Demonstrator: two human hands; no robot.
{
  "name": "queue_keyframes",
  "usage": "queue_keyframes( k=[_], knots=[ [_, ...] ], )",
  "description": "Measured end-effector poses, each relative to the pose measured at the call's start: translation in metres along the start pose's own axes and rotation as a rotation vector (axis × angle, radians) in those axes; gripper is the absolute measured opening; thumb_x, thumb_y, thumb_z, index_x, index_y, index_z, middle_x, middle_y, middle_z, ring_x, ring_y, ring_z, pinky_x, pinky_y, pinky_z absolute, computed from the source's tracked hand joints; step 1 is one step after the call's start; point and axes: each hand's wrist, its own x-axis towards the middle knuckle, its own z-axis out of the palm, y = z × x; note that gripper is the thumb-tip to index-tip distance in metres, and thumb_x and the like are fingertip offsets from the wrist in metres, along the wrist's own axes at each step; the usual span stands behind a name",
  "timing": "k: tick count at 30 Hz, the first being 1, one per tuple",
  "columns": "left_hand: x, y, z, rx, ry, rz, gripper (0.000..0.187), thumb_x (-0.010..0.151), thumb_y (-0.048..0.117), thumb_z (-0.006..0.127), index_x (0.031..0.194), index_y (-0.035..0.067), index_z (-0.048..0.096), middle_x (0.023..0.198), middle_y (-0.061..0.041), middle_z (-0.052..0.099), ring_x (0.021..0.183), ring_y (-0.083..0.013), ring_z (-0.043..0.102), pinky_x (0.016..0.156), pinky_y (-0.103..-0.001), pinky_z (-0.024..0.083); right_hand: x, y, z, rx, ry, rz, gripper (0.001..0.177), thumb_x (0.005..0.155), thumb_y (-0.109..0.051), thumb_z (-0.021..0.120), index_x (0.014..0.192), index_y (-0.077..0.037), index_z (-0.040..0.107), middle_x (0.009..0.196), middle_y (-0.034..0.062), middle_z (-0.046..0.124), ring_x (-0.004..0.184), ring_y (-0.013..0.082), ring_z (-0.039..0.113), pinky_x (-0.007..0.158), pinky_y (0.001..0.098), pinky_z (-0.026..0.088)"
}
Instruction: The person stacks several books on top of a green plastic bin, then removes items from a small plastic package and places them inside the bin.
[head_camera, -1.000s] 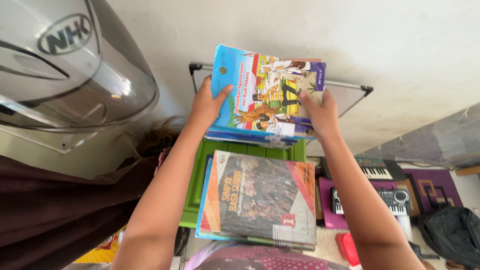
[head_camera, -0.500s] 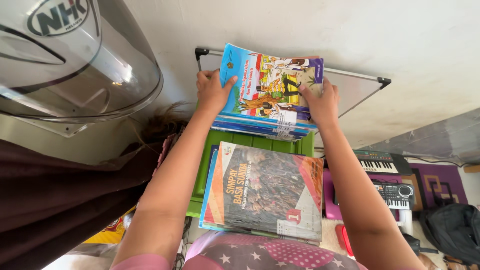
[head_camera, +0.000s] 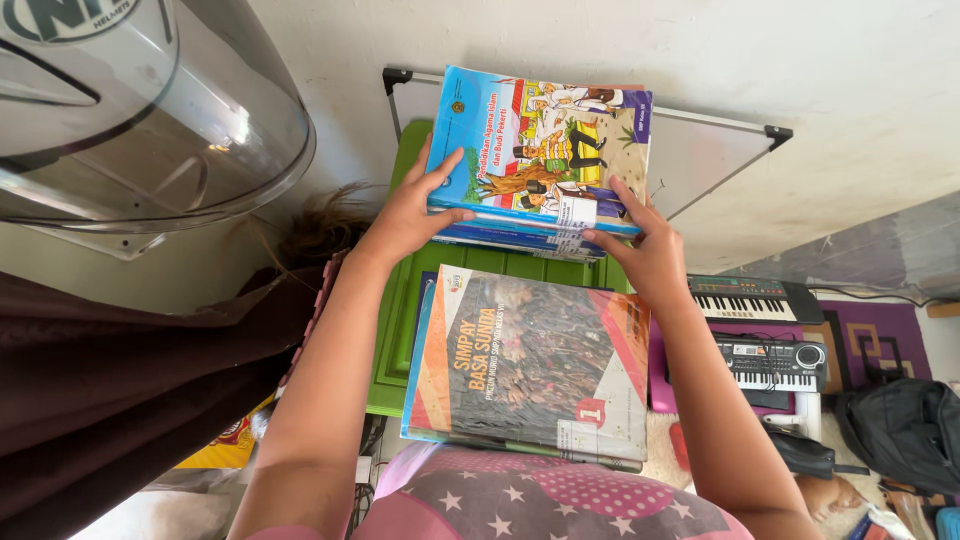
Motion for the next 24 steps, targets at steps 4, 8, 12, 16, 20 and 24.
queue_keyframes(
  k=[4, 8, 12, 16, 20, 24],
  knots=[
    [-0.001, -0.001, 0.000, 0.080, 0.016, 0.106, 0.078, 0.069, 0.014, 0.075, 0.135, 0.019, 0.034, 0.147, -0.018, 0.007, 0.135, -0.0280, 0.016, 0.106, -0.035, 0.025, -0.001, 0.006, 0.000, -0.015, 0.008, -0.058, 0.066, 0.068, -0.021, 0.075, 0.128, -0.015, 0.047, 0.117, 0.0113, 0.057, 0.088, 0.0146, 0.060, 0.072, 0.0269, 0.046],
    [-0.018, 0.016, 0.002, 0.287, 0.109, -0.006, 0.102, 0.063, 0.024, 0.082, 0.138, 0.018, 0.012, 0.139, -0.025, -0.006, 0.130, -0.0365, 0.005, 0.104, -0.047, 0.010, -0.014, 0.025, -0.005, 0.058, 0.025, -0.141, 0.078, 0.076, -0.018, 0.072, 0.137, -0.003, 0.025, 0.121, 0.0191, 0.049, 0.097, 0.0216, 0.051, 0.079, 0.0307, 0.042],
    [-0.075, 0.029, 0.003, 0.255, 0.073, -0.087, 0.099, 0.064, 0.028, 0.076, 0.140, 0.025, 0.013, 0.148, -0.021, -0.001, 0.137, -0.0344, 0.005, 0.108, -0.042, 0.016, -0.067, 0.041, -0.020, 0.150, 0.049, 0.357, 0.065, 0.075, -0.024, 0.066, 0.129, 0.000, 0.038, 0.095, 0.0125, 0.061, 0.081, 0.0146, 0.057, 0.071, 0.0253, 0.045],
    [-0.130, 0.027, 0.008, 0.159, -0.195, -0.411, 0.111, 0.056, 0.031, 0.080, 0.138, 0.025, 0.005, 0.141, -0.023, -0.009, 0.134, -0.0325, -0.006, 0.103, -0.040, 0.010, -0.126, 0.037, -0.019, 0.429, -0.131, 0.584, 0.056, 0.070, -0.023, 0.066, 0.118, 0.002, 0.050, 0.089, 0.0037, 0.064, 0.076, 0.0107, 0.057, 0.065, 0.0233, 0.044],
    [-0.134, 0.026, 0.017, -0.003, -0.163, -0.481, 0.113, 0.054, 0.043, 0.074, 0.138, 0.026, 0.001, 0.143, -0.020, -0.006, 0.134, -0.0311, -0.002, 0.104, -0.045, 0.013, -0.140, 0.032, -0.018, 0.163, -0.051, 0.543, 0.051, 0.067, -0.021, 0.072, 0.110, 0.002, 0.056, 0.082, 0.0073, 0.064, 0.074, 0.0108, 0.057, 0.067, 0.0224, 0.045],
    [-0.123, 0.044, 0.038, 0.335, -0.127, -0.608, 0.127, 0.046, 0.050, 0.078, 0.138, 0.022, -0.006, 0.141, -0.021, -0.013, 0.131, -0.0336, -0.014, 0.096, -0.062, -0.007, -0.143, 0.045, -0.034, 0.204, -0.002, 0.573, 0.036, 0.071, -0.020, 0.069, 0.097, 0.002, 0.059, 0.081, 0.0081, 0.064, 0.069, 0.0115, 0.058, 0.062, 0.0226, 0.046]
  ],
)
